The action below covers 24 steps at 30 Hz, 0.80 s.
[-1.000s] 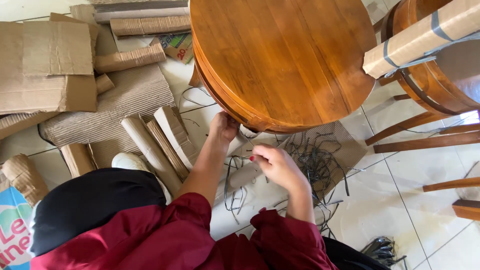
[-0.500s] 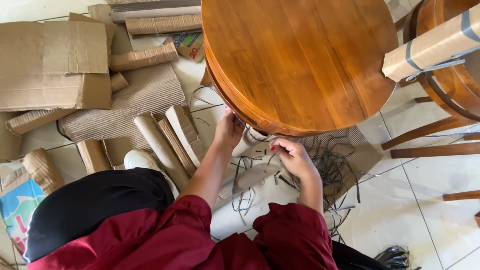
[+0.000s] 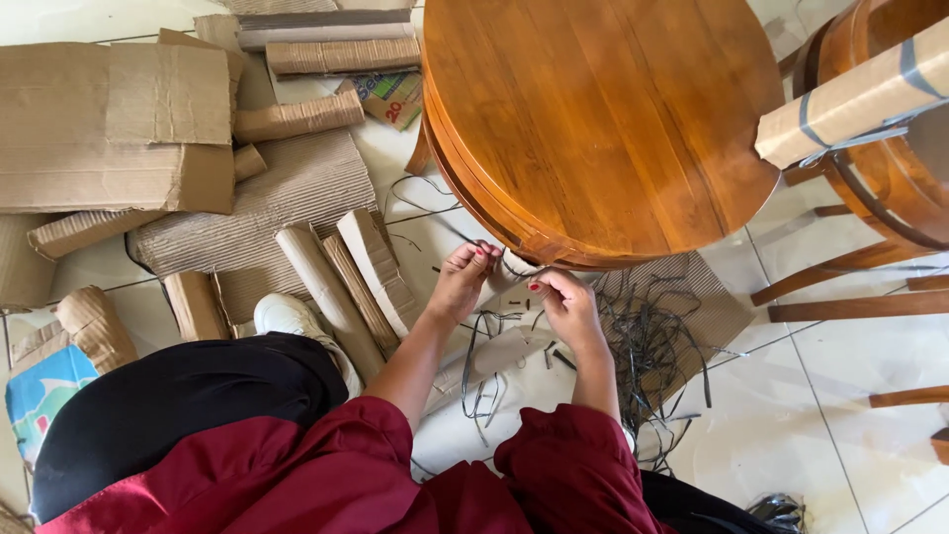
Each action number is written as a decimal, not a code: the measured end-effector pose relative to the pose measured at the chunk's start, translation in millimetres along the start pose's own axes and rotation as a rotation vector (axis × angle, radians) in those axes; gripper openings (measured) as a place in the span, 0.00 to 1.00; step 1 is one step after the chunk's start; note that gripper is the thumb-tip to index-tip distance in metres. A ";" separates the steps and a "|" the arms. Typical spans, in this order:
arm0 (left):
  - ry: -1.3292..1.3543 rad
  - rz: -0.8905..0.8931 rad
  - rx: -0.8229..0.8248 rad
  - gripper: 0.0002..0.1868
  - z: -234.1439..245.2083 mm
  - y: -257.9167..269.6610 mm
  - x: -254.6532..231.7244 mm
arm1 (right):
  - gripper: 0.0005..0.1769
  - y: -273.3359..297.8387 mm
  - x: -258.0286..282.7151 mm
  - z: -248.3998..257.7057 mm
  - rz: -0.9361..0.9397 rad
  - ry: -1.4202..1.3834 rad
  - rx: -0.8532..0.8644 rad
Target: Secure cardboard protection to a wooden table leg using plastic straps
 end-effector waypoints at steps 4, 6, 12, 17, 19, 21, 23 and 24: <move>-0.130 -0.019 0.051 0.10 -0.1 -7.3 -11.2 | 0.07 1.9 10.2 8.5 -0.027 -0.007 0.009; -0.517 -0.164 0.176 0.06 -18.4 -0.9 -55.1 | 0.04 -1.9 27.2 18.1 -0.056 0.060 -0.021; -0.774 -0.221 0.275 0.09 -34.4 7.9 -84.4 | 0.05 -20.6 133.5 9.6 -0.149 0.022 0.162; -0.862 -0.364 0.292 0.04 -34.5 13.3 -96.3 | 0.07 -30.7 155.1 -61.9 0.163 0.198 0.105; -0.889 -0.432 0.325 0.01 -39.1 18.1 -105.7 | 0.11 -29.5 146.5 -83.8 0.270 0.289 0.071; -0.832 -0.483 0.370 0.06 -43.7 23.5 -111.3 | 0.11 -31.8 156.2 -85.0 0.289 0.286 -0.085; -0.824 -0.540 0.382 0.07 -38.2 18.5 -100.5 | 0.06 -34.1 168.8 -75.7 0.331 0.200 -0.176; -0.813 -0.600 0.398 0.09 -37.1 16.8 -96.4 | 0.01 -34.2 175.9 -66.9 0.373 0.117 -0.268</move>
Point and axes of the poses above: each hand's wrist, its own y-axis away from the middle knuckle, its own z-axis out of the back of the hand, x = y × z, the point moved 7 cm from there along -y, towards the middle knuckle, and after that the axes turned 11 degrees about -y, right-handed, at the moved point
